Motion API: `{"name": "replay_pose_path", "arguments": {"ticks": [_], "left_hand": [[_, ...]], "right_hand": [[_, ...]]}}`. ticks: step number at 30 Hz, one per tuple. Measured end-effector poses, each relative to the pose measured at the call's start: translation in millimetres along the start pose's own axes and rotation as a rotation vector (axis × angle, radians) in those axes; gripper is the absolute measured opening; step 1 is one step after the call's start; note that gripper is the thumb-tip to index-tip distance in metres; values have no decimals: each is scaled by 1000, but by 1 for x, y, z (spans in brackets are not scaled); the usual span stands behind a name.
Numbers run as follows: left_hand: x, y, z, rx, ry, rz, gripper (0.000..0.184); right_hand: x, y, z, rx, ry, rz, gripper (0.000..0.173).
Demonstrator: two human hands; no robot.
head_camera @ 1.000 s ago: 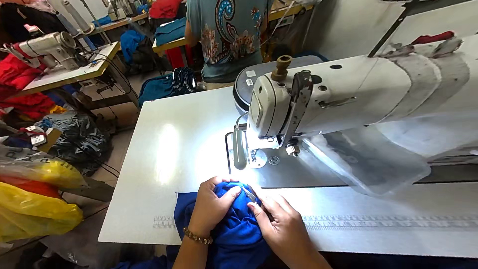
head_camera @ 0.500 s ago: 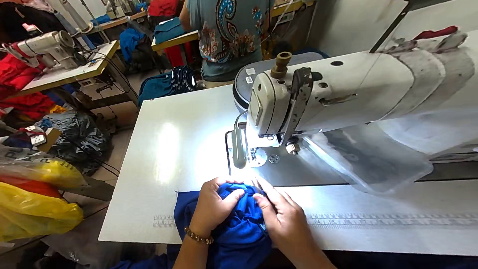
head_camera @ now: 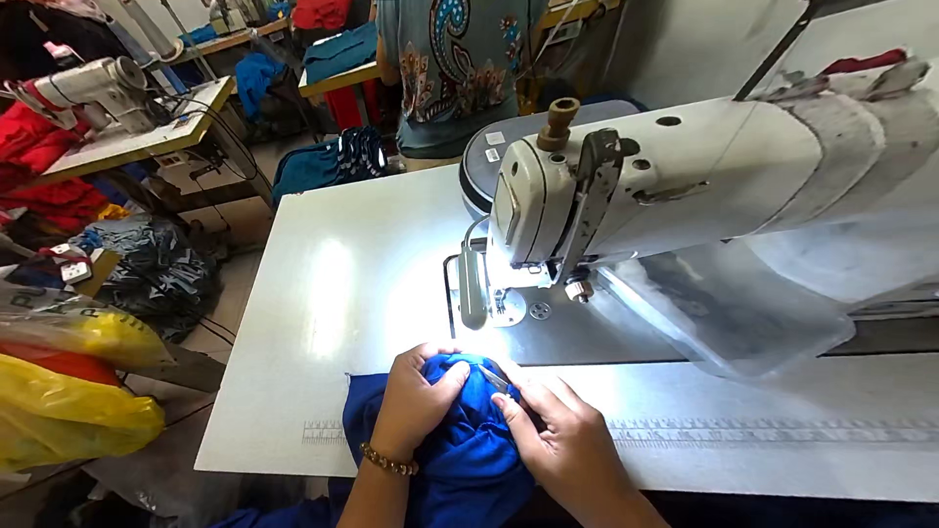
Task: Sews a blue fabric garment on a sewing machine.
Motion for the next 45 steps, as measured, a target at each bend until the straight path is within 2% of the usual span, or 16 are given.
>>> {"name": "replay_pose_path", "arguments": {"ticks": [15, 22, 27, 45], "left_hand": [[0, 0, 1, 3, -14, 17, 12], [-2, -1, 0, 35, -84, 60, 17], [0, 1, 1, -18, -6, 50, 13], [2, 0, 1, -3, -26, 33, 15]], "right_hand": [[-1, -1, 1, 30, 12, -33, 39], [-2, 0, 6, 17, -34, -38, 37], [-3, 5, 8, 9, -23, 8, 37], [-2, 2, 3, 46, -15, -31, 37]]}}
Point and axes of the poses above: each hand's wrist, its own z-axis towards the middle knuckle, its own y-axis out of the back of the hand, x = y × z, the point moved 3 cm from there along z, towards the middle knuckle, and after that the axes turned 1 degree about x, right-handed, at the moved point
